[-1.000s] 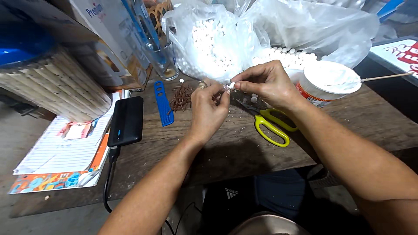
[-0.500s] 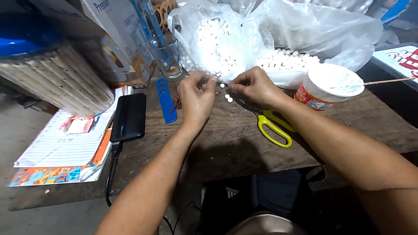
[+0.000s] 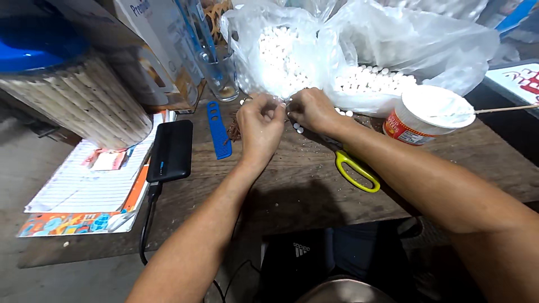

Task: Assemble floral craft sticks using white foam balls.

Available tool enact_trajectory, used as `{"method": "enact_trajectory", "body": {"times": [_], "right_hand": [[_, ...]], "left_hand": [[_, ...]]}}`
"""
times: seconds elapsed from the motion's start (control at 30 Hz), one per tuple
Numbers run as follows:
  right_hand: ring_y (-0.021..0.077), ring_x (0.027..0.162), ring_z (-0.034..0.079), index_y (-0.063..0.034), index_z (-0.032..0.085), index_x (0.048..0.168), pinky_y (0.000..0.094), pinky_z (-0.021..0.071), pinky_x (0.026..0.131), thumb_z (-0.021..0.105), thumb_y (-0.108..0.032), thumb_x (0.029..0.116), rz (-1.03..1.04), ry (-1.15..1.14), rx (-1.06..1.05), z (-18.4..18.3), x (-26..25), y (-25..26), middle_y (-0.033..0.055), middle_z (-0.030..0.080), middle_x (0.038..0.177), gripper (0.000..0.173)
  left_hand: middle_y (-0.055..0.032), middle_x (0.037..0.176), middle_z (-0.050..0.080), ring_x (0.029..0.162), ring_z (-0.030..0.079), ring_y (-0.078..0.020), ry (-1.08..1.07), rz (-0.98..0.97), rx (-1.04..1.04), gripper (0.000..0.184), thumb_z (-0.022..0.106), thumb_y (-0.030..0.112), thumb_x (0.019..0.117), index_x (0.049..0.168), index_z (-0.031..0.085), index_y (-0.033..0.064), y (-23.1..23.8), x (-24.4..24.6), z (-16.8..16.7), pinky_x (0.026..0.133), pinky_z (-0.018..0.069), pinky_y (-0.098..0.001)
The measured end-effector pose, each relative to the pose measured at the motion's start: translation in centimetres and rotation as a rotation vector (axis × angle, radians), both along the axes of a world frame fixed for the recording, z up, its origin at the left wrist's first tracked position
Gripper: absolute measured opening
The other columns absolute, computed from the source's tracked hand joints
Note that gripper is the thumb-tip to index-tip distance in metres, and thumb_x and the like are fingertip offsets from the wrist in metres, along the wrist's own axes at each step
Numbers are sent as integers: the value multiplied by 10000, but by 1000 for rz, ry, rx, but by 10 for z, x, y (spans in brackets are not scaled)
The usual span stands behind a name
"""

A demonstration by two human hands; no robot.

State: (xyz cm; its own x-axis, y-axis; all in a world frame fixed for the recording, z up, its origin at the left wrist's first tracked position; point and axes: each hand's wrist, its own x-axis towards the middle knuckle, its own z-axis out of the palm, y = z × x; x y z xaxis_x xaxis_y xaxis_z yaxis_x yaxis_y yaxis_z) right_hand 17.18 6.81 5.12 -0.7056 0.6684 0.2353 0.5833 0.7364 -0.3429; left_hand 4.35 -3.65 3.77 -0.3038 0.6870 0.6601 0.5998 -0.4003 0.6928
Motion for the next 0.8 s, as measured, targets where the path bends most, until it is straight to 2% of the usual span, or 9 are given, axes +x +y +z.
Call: {"method": "enact_trajectory", "body": {"times": [0.07, 0.13, 0.17, 0.2, 0.27, 0.37, 0.67, 0.8], "right_hand": [[316, 867, 681, 44, 714, 974, 523, 528, 815, 669, -60, 938, 18, 152, -77, 2, 11, 0, 188, 704, 911, 118], [132, 736, 659, 25, 705, 1022, 335, 569, 730, 696, -52, 925, 14, 366, -211, 9, 25, -4, 93, 693, 872, 124], [75, 699, 664, 19, 694, 1035, 267, 589, 697, 697, -25, 916, 17, 497, -313, 12, 32, -8, 52, 692, 857, 127], [57, 689, 678, 10, 689, 1026, 240, 608, 691, 691, 21, 906, 14, 630, -434, 16, 37, -14, 22, 694, 845, 120], [72, 705, 710, -9, 706, 988, 243, 629, 709, 662, 104, 896, -8, 843, -647, 20, 45, -25, -3, 721, 817, 152], [86, 734, 723, 2, 720, 995, 240, 629, 737, 597, 148, 916, -10, 984, -810, 19, 50, -38, 10, 736, 831, 207], [78, 704, 722, 6, 719, 995, 232, 628, 714, 579, 106, 960, -17, 1017, -866, 16, 46, -45, 1, 734, 804, 175], [87, 693, 716, 0, 709, 962, 237, 628, 707, 601, 126, 933, -20, 1037, -848, 14, 45, -44, 8, 728, 792, 169]], "left_hand": [[-17, 779, 611, 673, 522, 32, 8, -2, 5, 80, 645, 22, 919, 856, 683, -12, 0, 0, 0, 635, 427, -123], [-36, 788, 612, 684, 528, 8, 25, -6, 9, 88, 652, 30, 929, 871, 690, -23, -1, 1, -1, 647, 436, -143], [-38, 787, 609, 685, 529, 5, 40, -7, 16, 91, 650, 34, 929, 870, 690, -23, -1, 1, -2, 646, 437, -142], [-41, 790, 604, 689, 531, 0, 54, -10, 23, 95, 646, 36, 929, 868, 688, -24, -1, 2, -2, 647, 437, -142], [-43, 799, 603, 688, 527, -1, 76, -21, 29, 103, 627, 36, 939, 879, 684, -26, -2, 5, -3, 643, 430, -142], [-53, 797, 600, 669, 514, -8, 110, -27, 46, 108, 609, 40, 955, 908, 672, -36, -4, 8, -4, 630, 421, -146], [-69, 772, 583, 660, 508, -21, 174, -32, 118, 107, 619, 24, 934, 871, 672, -45, -4, 11, -7, 609, 406, -142], [-65, 766, 580, 666, 515, -16, 180, -38, 133, 104, 623, 21, 925, 862, 680, -39, -4, 13, -7, 618, 413, -133]]}}
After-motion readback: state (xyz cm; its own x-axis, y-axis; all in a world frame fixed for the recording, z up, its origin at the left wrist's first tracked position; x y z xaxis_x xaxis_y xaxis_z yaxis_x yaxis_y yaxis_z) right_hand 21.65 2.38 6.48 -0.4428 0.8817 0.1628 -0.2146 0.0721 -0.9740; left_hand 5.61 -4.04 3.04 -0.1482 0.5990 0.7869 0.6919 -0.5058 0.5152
